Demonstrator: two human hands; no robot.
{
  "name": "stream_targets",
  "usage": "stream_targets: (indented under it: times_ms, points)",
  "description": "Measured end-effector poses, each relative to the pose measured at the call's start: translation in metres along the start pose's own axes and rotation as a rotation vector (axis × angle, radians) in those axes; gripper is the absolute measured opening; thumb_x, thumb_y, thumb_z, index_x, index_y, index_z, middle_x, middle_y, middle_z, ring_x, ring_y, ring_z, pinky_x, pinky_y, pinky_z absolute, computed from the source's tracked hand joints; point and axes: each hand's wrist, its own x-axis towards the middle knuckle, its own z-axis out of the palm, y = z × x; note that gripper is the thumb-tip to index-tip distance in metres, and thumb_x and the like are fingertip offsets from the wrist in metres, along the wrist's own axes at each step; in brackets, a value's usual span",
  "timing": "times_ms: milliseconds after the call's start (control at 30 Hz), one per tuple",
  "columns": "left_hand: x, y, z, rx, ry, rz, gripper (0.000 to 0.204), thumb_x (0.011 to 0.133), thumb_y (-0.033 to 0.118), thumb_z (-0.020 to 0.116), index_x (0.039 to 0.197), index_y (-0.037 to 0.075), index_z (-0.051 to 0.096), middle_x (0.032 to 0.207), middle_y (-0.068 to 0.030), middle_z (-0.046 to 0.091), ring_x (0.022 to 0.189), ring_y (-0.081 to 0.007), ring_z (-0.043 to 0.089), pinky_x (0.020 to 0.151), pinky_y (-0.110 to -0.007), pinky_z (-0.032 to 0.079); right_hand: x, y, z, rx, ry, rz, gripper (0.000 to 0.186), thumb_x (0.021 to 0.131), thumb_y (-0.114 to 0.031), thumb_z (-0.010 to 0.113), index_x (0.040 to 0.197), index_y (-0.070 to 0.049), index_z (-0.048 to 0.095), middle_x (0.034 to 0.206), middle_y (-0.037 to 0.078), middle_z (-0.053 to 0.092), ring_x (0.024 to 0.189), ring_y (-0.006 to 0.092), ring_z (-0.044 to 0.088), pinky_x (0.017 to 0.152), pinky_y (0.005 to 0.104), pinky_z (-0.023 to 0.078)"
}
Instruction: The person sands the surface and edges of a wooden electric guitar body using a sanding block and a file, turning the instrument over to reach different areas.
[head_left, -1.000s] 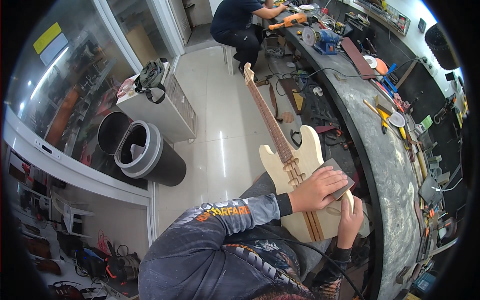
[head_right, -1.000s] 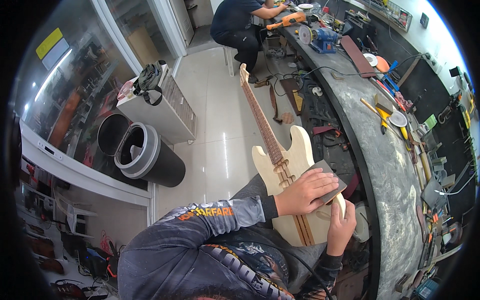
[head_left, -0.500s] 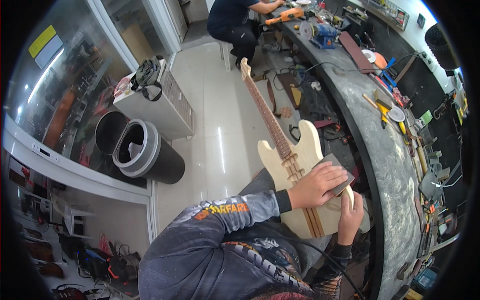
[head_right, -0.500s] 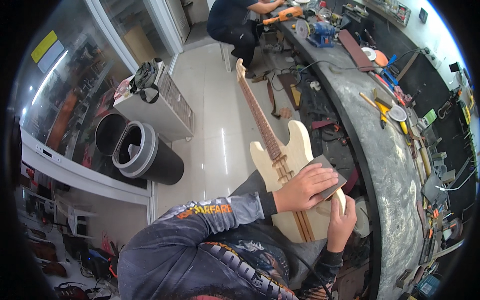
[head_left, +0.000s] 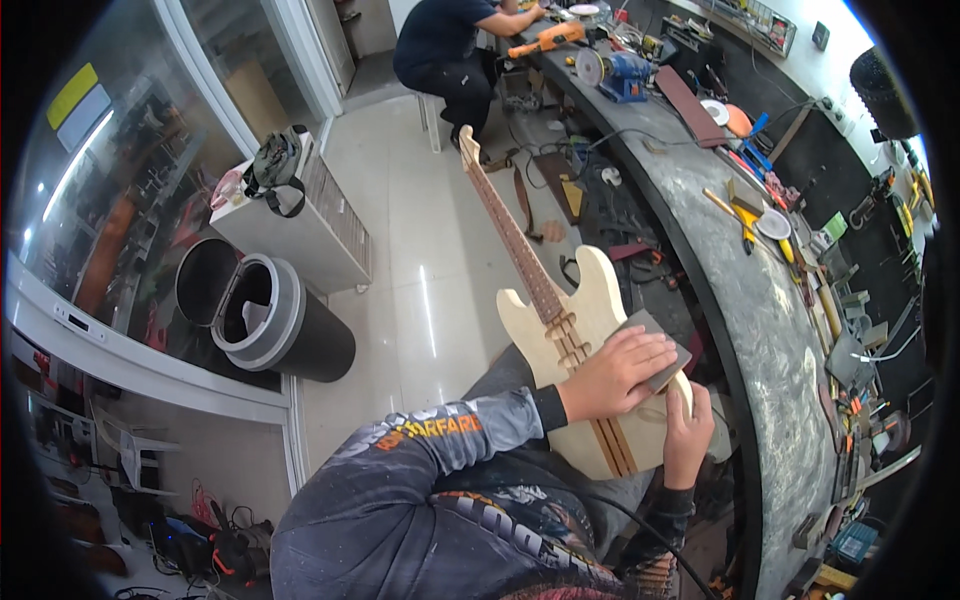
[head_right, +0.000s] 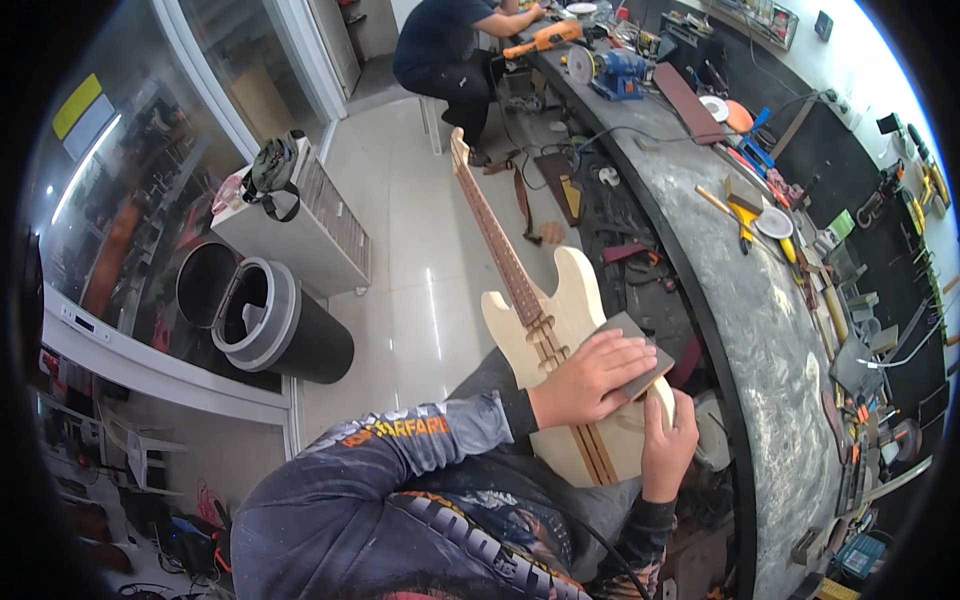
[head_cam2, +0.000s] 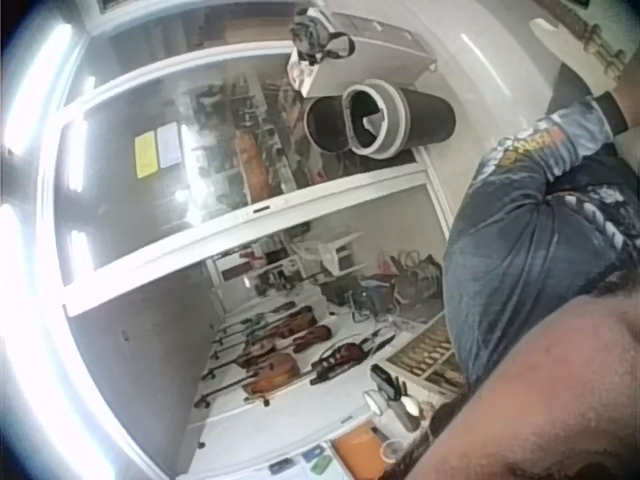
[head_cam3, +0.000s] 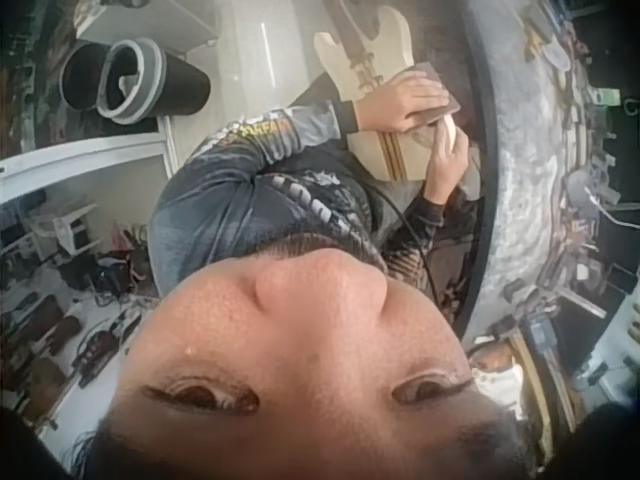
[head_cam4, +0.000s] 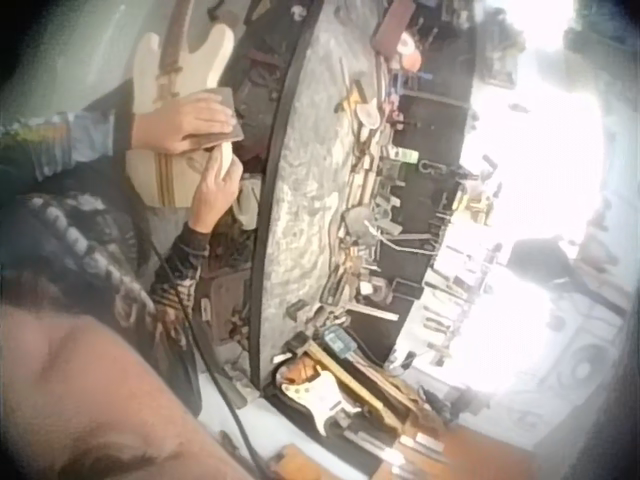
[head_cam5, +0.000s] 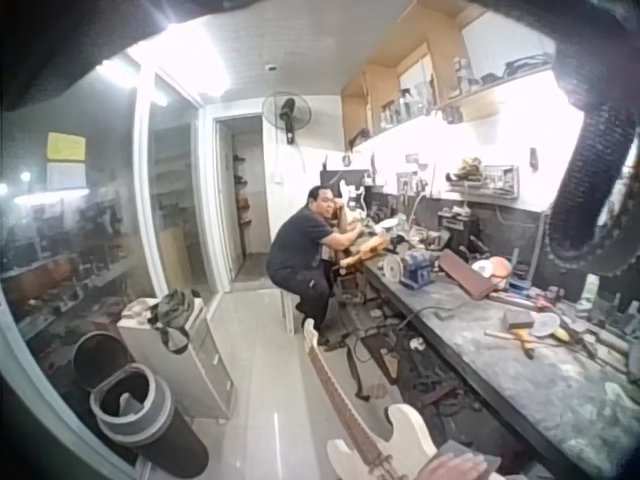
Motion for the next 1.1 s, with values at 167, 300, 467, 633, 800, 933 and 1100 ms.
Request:
stream_targets:
  times_ms: [167,300,467,633,800,933,1100]
  points:
    - [-0.001,0.005,0.000,0.012,0.008,-0.002,0.064,0.096,0.013,0.078,0.158,0.006,0.066,0.163,-0.0129,0.067,0.158,-0.0310,0.058,0.136,-0.055,0.037,-0.002,-0.001,-0.002,-0.001,-0.007,0.010,0.027,0.109,-0.016,0.078,0.126,0.003,0.071,0.110,0.015,0.076,0.101,0.0253,0.071,0.093,0.0393,0.057]
    - [-0.003,0.002,-0.002,0.006,0.004,0.021,0.064,0.096,0.012,0.078,0.158,0.006,0.066,0.163,-0.0131,0.067,0.159,-0.0308,0.057,0.136,-0.055,0.036,-0.003,-0.005,-0.003,-0.016,0.006,0.035,0.027,0.108,-0.015,0.079,0.126,0.004,0.071,0.110,0.015,0.076,0.101,0.0249,0.072,0.094,0.0391,0.057]
    - [-0.002,-0.032,-0.029,0.080,-0.105,0.217,0.068,0.091,0.006,0.077,0.159,0.005,0.066,0.164,-0.0132,0.067,0.159,-0.0318,0.058,0.135,-0.056,0.040,0.001,-0.014,0.000,-0.058,-0.006,-0.044,0.027,0.105,-0.015,0.082,0.124,0.004,0.073,0.105,0.017,0.078,0.096,0.0281,0.074,0.089,0.0401,0.058]
    - [0.002,-0.104,-0.089,0.147,-0.253,0.297,0.081,0.082,-0.007,0.069,0.160,0.016,0.067,0.167,-0.0080,0.067,0.160,-0.0295,0.059,0.137,-0.060,0.038,-0.001,-0.017,0.005,-0.047,0.014,-0.047,0.033,0.102,-0.019,0.087,0.123,0.003,0.074,0.102,0.019,0.080,0.092,0.0290,0.077,0.085,0.0411,0.059]
    - [0.058,-0.158,-0.135,0.506,-0.092,0.200,0.059,0.095,0.004,0.069,0.154,0.014,0.071,0.163,-0.0071,0.069,0.156,-0.0306,0.060,0.133,-0.057,0.041,-0.005,-0.029,0.003,-0.104,0.001,-0.084,0.035,0.101,-0.022,0.088,0.123,0.002,0.074,0.102,0.021,0.081,0.091,0.0337,0.079,0.084,0.0423,0.060]
    - [0.101,-0.183,-0.138,-0.022,0.336,-0.419,0.034,0.116,0.022,0.064,0.145,0.004,0.072,0.141,-0.0163,0.077,0.124,-0.0329,0.073,0.111,-0.044,0.054,-0.008,-0.030,0.008,-0.105,-0.020,-0.123,0.034,0.101,-0.021,0.088,0.123,0.001,0.075,0.102,0.021,0.080,0.092,0.0350,0.079,0.085,0.0434,0.060]
    - [0.106,-0.170,-0.097,0.060,-0.169,-0.647,0.048,0.120,0.043,0.057,0.140,0.002,0.072,0.120,-0.0248,0.082,0.114,-0.0441,0.077,0.101,-0.050,0.058,-0.004,-0.016,0.001,-0.105,-0.036,-0.173,0.032,0.103,-0.020,0.085,0.125,0.001,0.074,0.103,0.020,0.079,0.093,0.0353,0.077,0.087,0.0431,0.059]
